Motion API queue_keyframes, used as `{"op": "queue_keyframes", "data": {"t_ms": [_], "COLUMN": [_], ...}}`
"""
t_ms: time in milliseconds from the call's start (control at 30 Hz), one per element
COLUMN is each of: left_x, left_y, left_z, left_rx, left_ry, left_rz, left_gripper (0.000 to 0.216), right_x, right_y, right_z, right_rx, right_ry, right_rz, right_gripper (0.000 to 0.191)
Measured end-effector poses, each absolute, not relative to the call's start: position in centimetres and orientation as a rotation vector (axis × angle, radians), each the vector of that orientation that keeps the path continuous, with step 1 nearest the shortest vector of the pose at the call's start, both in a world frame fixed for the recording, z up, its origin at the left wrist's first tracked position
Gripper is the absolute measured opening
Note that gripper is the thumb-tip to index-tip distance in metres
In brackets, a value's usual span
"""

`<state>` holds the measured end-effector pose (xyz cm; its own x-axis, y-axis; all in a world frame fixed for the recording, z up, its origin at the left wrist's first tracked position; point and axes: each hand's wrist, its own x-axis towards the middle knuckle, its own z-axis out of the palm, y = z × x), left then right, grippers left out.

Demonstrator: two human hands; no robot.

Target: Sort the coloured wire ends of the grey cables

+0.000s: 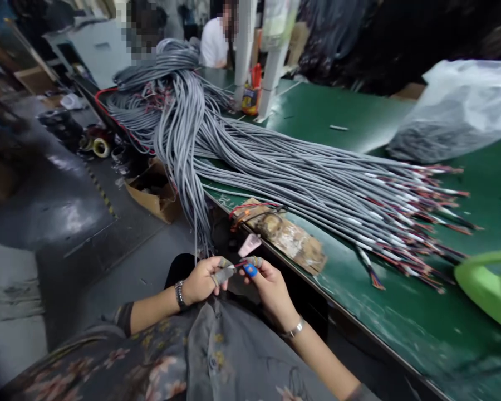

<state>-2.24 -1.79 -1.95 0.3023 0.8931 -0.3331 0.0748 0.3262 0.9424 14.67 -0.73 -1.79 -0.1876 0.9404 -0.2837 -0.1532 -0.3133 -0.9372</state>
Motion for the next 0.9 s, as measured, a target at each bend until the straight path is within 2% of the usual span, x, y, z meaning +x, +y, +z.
{"op": "queue_keyframes", "data": {"t_ms": [100, 333, 500, 633, 900], "left_x": [-2.3, -2.0, -2.0, -1.8, -1.4], "left_y": [-1.8, -1.5, -1.0, -0.7, -1.0], "left_z": [-1.8, -1.6, -1.6, -1.8, -1.5], "left_rx": [1.095, 0.970, 0.922, 0.957, 0.857], "left_ry": [1.127, 1.143, 1.096, 1.070, 1.191], "left_rz": [0.710, 0.769, 0.584, 0.471, 0.712], "left_gripper": [0.041, 0.035, 0.045, 0.043, 0.043], "right_x": [14.7, 14.5, 14.6, 14.5, 14.0], "right_y": [-0.7, -0.5, -0.1, 0.4, 0.6], "right_z": [-2.2, -2.2, -1.9, -1.5, -2.2], "right_rx": [-1.167, -1.157, -1.133, -1.133, -1.227], "right_ry": [-0.969, -1.206, -1.281, -1.292, -1.211], "right_rz": [1.642, 1.569, 1.609, 1.727, 1.656], "right_gripper": [0.030, 0.028, 0.028, 0.029, 0.038]}}
